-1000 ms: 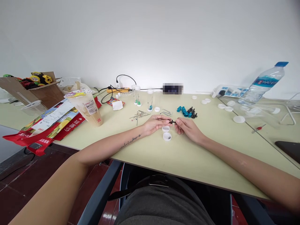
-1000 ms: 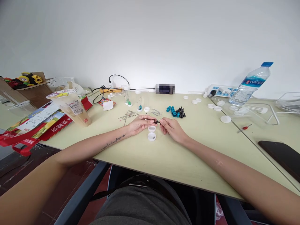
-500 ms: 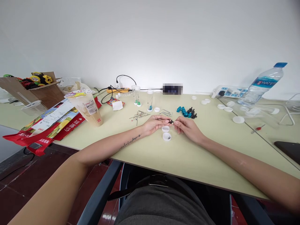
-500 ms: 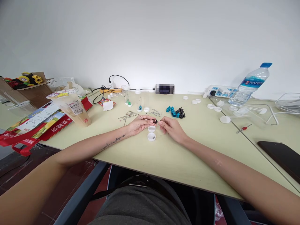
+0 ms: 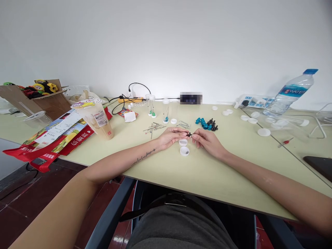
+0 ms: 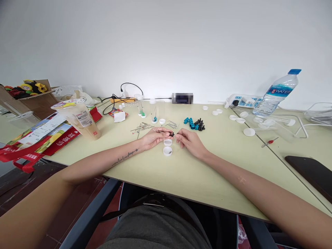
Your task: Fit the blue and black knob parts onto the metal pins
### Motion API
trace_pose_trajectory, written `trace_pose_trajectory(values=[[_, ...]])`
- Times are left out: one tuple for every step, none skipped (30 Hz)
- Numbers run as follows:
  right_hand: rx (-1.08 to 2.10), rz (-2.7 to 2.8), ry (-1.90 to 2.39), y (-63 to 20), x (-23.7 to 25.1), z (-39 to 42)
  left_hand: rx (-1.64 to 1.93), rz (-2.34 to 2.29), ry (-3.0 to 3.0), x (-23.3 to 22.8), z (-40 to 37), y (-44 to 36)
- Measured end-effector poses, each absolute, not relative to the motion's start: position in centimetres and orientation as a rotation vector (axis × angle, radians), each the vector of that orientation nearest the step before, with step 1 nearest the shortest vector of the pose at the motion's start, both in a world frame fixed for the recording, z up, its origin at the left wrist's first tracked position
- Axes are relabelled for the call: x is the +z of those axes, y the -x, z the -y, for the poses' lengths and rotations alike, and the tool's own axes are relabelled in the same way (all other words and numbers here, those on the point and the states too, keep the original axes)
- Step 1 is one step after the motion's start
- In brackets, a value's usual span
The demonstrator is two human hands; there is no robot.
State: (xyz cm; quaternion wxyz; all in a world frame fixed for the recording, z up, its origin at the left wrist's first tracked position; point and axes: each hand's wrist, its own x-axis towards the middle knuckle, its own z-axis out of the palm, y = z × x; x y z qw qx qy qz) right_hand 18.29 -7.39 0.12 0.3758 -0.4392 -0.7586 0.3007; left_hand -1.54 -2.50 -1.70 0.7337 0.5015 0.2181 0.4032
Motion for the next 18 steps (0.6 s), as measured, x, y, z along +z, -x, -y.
trace_pose_trajectory(values=[[0.77, 1.955, 1.127, -18.29, 0.15, 7.4, 0.883, -0.473, -1.102, -1.69, 2.51, 1.54], [0.769, 1.967, 1.133, -18.28, 0.18, 7.42, 0.88, -0.469, -1.101, -1.68, 2.53, 1.54], [0.763, 1.973, 1.142, -18.27, 0.19, 7.44, 0.878, -0.469, -1.099, -1.66, 2.53, 1.55], [0.757, 1.974, 1.152, -18.26, 0.18, 7.46, 0.878, -0.473, -1.099, -1.66, 2.52, 1.55], [0.751, 1.965, 1.158, -18.25, 0.16, 7.47, 0.879, -0.479, -1.098, -1.65, 2.5, 1.56], [0.747, 1.95, 1.16, -18.24, 0.14, 7.48, 0.88, -0.485, -1.099, -1.66, 2.47, 1.57], [0.745, 1.931, 1.157, -18.24, 0.11, 7.48, 0.88, -0.49, -1.101, -1.68, 2.43, 1.58], [0.745, 1.914, 1.153, -18.25, 0.09, 7.48, 0.878, -0.492, -1.104, -1.71, 2.4, 1.6], [0.746, 1.906, 1.148, -18.26, 0.08, 7.47, 0.876, -0.492, -1.108, -1.74, 2.37, 1.61], [0.747, 1.908, 1.147, -18.28, 0.08, 7.46, 0.876, -0.489, -1.11, -1.77, 2.35, 1.62], [0.745, 1.919, 1.151, -18.3, 0.09, 7.44, 0.875, -0.484, -1.113, -1.8, 2.34, 1.62], [0.744, 1.934, 1.156, -18.33, 0.1, 7.42, 0.875, -0.477, -1.114, -1.83, 2.34, 1.62], [0.747, 1.947, 1.158, -18.35, 0.1, 7.4, 0.873, -0.468, -1.117, -1.85, 2.34, 1.62], [0.753, 1.954, 1.157, -18.37, 0.09, 7.37, 0.87, -0.46, -1.118, -1.86, 2.36, 1.62], [0.764, 1.956, 1.153, -18.37, 0.07, 7.34, 0.868, -0.453, -1.12, -1.86, 2.37, 1.61], [0.779, 1.953, 1.149, -18.37, 0.03, 7.31, 0.865, -0.449, -1.122, -1.86, 2.38, 1.61], [0.797, 1.948, 1.143, -18.37, -0.02, 7.27, 0.864, -0.447, -1.125, -1.86, 2.39, 1.6], [0.817, 1.944, 1.138, -18.36, -0.07, 7.25, 0.864, -0.448, -1.128, -1.85, 2.4, 1.6]])
